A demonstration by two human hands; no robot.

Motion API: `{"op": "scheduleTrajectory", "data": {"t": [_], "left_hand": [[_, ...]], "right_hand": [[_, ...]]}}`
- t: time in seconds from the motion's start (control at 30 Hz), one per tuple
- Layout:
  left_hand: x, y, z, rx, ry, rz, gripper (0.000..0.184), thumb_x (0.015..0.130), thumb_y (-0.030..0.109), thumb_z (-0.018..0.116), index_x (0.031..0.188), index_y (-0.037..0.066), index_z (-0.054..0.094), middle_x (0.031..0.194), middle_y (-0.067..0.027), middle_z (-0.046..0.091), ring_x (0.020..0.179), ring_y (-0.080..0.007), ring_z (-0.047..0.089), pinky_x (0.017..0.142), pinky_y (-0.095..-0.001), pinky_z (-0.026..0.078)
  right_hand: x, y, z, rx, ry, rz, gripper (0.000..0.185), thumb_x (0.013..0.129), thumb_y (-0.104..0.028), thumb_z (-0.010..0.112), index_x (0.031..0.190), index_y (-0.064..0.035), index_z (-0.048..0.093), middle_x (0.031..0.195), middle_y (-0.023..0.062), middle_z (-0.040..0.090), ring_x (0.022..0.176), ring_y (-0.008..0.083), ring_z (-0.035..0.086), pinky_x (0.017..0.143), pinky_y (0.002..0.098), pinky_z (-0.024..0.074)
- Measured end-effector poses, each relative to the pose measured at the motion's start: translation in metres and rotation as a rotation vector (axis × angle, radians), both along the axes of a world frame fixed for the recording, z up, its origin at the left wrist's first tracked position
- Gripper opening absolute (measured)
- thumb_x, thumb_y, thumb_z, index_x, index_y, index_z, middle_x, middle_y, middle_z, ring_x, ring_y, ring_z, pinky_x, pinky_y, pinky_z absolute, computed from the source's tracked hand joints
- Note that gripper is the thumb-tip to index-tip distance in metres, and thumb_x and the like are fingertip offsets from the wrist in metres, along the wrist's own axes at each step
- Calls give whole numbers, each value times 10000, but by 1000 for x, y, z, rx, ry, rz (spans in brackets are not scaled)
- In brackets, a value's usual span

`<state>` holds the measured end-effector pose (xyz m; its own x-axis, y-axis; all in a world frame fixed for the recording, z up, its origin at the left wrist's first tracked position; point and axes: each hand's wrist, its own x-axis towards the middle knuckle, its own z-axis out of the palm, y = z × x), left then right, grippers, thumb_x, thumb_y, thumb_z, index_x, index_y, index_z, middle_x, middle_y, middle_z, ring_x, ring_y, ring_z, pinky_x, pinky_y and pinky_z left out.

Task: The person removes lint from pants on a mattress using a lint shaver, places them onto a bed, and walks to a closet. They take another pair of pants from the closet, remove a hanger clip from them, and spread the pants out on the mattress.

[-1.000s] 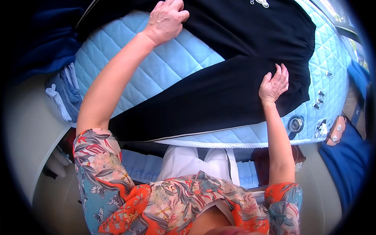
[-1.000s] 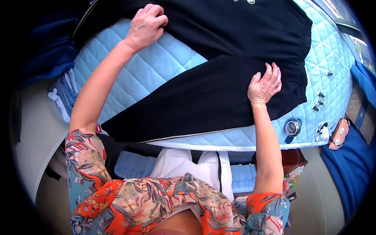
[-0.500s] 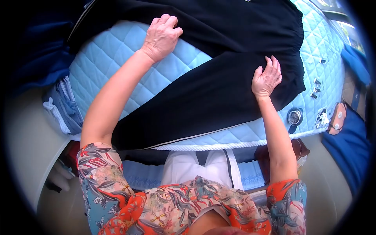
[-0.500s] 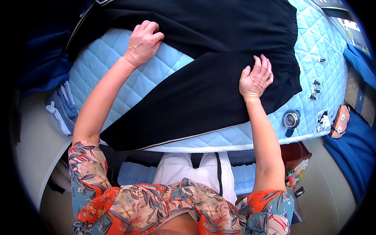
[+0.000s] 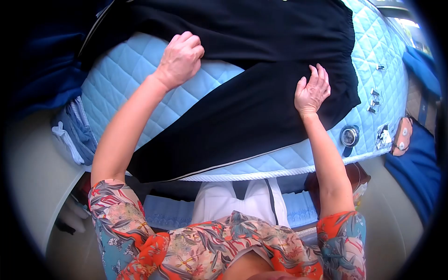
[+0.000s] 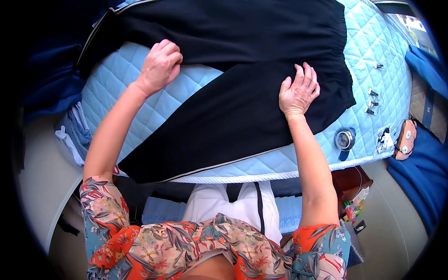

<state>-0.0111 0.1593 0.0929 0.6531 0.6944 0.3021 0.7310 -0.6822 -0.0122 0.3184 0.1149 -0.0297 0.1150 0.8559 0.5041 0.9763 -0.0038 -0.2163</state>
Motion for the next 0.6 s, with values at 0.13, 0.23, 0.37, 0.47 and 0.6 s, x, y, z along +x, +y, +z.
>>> {"op": "scheduleTrajectory", "data": {"t": [0.13,0.23,0.37,0.47,0.6], "left_hand": [[-7,-23,-13,-99,33,85,94,620,-16,573,680,53,550,744,-52,513,777,-215,510,695,-312,417],[-4,-24,-21,-136,30,168,97,621,-14,574,684,55,548,743,-52,516,771,-220,511,683,-314,419],[1,-27,-23,-71,-33,247,187,644,0,577,816,72,567,783,-51,524,805,-229,522,707,-331,428],[29,-38,-30,35,-202,375,276,726,116,626,997,88,584,953,-62,569,907,-249,535,787,-352,427],[87,-51,-64,96,-281,626,461,786,349,603,1185,137,509,1215,-109,471,1139,-327,418,923,-458,342]], "right_hand": [[0,4,-2,4,18,9,413,767,-238,524,1167,-144,481,1292,31,404,1238,218,324,981,430,233],[-3,3,-3,-2,18,3,414,763,-241,528,1163,-143,482,1289,34,410,1236,223,327,975,436,237],[-5,8,-4,21,31,12,420,760,-241,530,1166,-145,479,1283,37,414,1233,232,328,971,444,235],[-8,12,-7,48,32,7,425,741,-242,552,1149,-148,482,1271,41,420,1223,239,335,964,452,238],[-16,18,-7,82,33,5,417,731,-244,561,1131,-149,488,1249,39,431,1210,240,344,952,458,246]]}}
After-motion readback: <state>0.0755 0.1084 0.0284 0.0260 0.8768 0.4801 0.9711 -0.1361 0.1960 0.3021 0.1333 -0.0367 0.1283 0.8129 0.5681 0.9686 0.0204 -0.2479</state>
